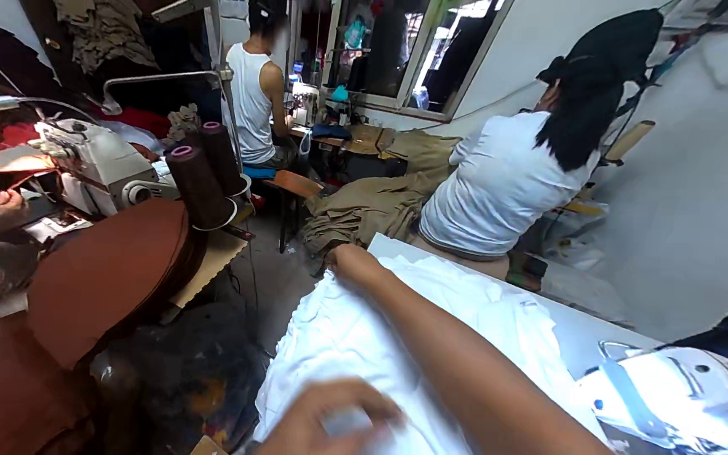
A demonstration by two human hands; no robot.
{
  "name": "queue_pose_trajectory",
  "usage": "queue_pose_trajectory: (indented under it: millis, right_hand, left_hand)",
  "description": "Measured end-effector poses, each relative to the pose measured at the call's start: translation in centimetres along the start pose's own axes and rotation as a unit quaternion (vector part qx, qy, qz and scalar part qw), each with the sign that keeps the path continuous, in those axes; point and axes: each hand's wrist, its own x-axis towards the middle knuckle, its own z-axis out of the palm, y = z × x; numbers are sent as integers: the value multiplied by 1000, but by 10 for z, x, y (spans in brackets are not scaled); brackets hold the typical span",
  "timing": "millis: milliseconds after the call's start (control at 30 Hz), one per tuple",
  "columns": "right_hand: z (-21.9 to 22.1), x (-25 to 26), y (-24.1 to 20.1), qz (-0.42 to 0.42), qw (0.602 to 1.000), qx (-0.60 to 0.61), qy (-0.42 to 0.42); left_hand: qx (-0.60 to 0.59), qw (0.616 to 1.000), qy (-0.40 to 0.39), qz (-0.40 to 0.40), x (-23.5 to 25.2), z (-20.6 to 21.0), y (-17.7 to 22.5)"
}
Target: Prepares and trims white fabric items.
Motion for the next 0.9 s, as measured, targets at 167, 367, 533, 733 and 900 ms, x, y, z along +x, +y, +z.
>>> queue_pose_trajectory:
  millis: [167,367,533,733,900]
  right_hand:
    - [-3,1,10,-25,999,14,37]
    - [-42,-43,32,-29,972,217,88]
    - [-61,-77,50,-110,971,190,91]
    - [-65,-96,53,-171,963,147,150]
    - [-75,-117,50,-232,943,154,184]
  left_hand:
    - [328,854,131,-382,-1,-67,-61]
    - [233,871,188,-391,-13,-61,-85]
    - [277,863,160,-390,-7,-61,-80]
    - [301,868,201,-340,-5,-53,-75]
    - [335,858,181,-345,-3,-49,-72]
